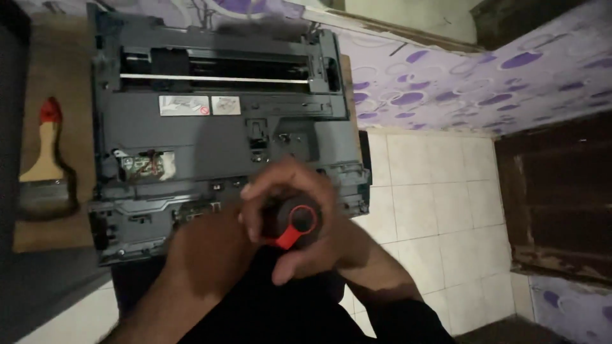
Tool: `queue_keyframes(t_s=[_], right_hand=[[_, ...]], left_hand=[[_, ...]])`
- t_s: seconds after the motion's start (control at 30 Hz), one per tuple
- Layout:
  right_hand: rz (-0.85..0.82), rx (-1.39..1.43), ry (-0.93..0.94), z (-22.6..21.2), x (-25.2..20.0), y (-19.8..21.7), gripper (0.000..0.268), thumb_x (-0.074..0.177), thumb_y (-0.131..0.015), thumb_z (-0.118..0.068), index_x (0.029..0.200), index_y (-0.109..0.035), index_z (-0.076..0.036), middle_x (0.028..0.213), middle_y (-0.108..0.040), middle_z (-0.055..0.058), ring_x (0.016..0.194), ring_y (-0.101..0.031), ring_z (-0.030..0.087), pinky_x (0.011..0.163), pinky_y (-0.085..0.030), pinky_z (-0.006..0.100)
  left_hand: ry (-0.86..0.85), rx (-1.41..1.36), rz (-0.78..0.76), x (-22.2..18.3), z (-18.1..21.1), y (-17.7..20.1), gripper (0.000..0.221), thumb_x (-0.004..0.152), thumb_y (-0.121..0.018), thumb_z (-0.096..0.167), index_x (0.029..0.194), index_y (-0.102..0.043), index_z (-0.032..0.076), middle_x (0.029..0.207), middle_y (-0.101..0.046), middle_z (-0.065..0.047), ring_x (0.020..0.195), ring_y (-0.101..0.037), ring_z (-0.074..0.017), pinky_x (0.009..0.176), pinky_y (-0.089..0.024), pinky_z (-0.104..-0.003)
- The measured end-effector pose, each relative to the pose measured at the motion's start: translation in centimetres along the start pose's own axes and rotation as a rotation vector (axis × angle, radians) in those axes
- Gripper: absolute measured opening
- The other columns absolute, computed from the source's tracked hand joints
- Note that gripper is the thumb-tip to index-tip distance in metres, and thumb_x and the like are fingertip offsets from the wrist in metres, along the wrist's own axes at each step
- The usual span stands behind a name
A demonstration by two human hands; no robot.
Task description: Disassembling a printer by removing screws from the internal frame and lifting off the outer casing.
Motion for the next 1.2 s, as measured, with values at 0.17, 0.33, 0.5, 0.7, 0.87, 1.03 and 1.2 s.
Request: queue_keyframes(t_s=[0.17,0.33,0.5,0.7,0.87,1.03,1.2], right_hand=[[0.003,0.203,0.367,-0.3,0.7,-0.6,0.054,0.088,-0.084,-0.034,0.120,-0.049,-0.008,0.095,-0.062,0.010,0.074,-0.066,0.018,0.080,-0.060,0.028],[0.020,0.206,0.207,-1.5,0.0,-1.1,0.043,0.099,-0.081,-0.039,0.118,-0.057,-0.010,0.096,-0.064,0.010,0.088,-0.066,0.020,0.104,-0.057,0.033],[0.068,0.178,0.296,-0.5,0.4,1.0,0.041,0.102,-0.077,-0.040,0.116,-0.053,-0.011,0.090,-0.061,0.008,0.077,-0.063,0.022,0.079,-0.054,0.037],[-0.156,0.333,0.416,-0.6,0.8,2.0,0.045,0.097,-0.080,-0.034,0.126,-0.058,-0.006,0.091,-0.066,0.015,0.072,-0.070,0.030,0.079,-0.059,0.043],[0.218,0.121,0.512,-4.5,0.7,2.2,0.034,0.105,-0.072,-0.040,0.116,-0.059,-0.011,0.084,-0.064,0.005,0.069,-0.064,0.019,0.073,-0.058,0.035],[0.232,-0.123,0.645,-7.1,1.1,6.1,0.029,0.106,-0.067,-0.032,0.120,-0.052,-0.013,0.097,-0.062,0.006,0.078,-0.066,0.019,0.073,-0.060,0.033],[0.574,-0.407,0.725,-8.1,2.3,7.8,0.024,0.104,-0.057,-0.034,0.114,-0.048,-0.015,0.081,-0.048,0.008,0.064,-0.051,0.018,0.059,-0.048,0.029]], left_hand=[[0.078,0.111,-0.003,-0.2,-0.2,-0.6,0.016,0.096,-0.055,0.034,0.096,-0.070,0.028,0.097,-0.073,0.000,0.089,-0.074,-0.0269,0.068,-0.058,-0.046],[0.148,0.073,0.096,-1.3,-1.5,-2.0,0.017,0.093,-0.055,0.028,0.093,-0.072,0.027,0.091,-0.075,-0.001,0.086,-0.074,-0.0311,0.066,-0.058,-0.048],[0.206,0.144,-0.041,-1.1,-1.7,-3.4,0.024,0.095,-0.059,0.017,0.115,-0.069,0.028,0.109,-0.068,-0.003,0.095,-0.074,-0.0315,0.070,-0.061,-0.049],[0.153,0.206,0.199,-1.1,-1.4,-3.0,0.020,0.096,-0.054,0.018,0.104,-0.072,0.023,0.098,-0.067,-0.007,0.080,-0.073,-0.0317,0.060,-0.058,-0.049],[-0.038,0.246,0.571,-2.0,1.4,1.5,0.009,0.088,-0.067,0.009,0.087,-0.064,0.017,0.082,-0.060,-0.007,0.060,-0.064,-0.0239,0.043,-0.048,-0.042],[-0.254,0.116,0.581,2.9,3.7,6.3,0.006,0.093,-0.066,0.011,0.099,-0.066,0.012,0.097,-0.066,-0.010,0.069,-0.067,-0.0250,0.051,-0.054,-0.039],[-0.332,0.198,0.663,9.4,3.1,5.9,0.007,0.097,-0.055,0.018,0.099,-0.061,0.014,0.091,-0.066,-0.008,0.069,-0.068,-0.0314,0.048,-0.050,-0.048]])
Point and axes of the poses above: each hand's wrist, its own x-axis towards the middle knuckle, its own y-axis out of the back of the hand, z = x × y, the point moved 8 cm from there along x, towards the middle knuckle
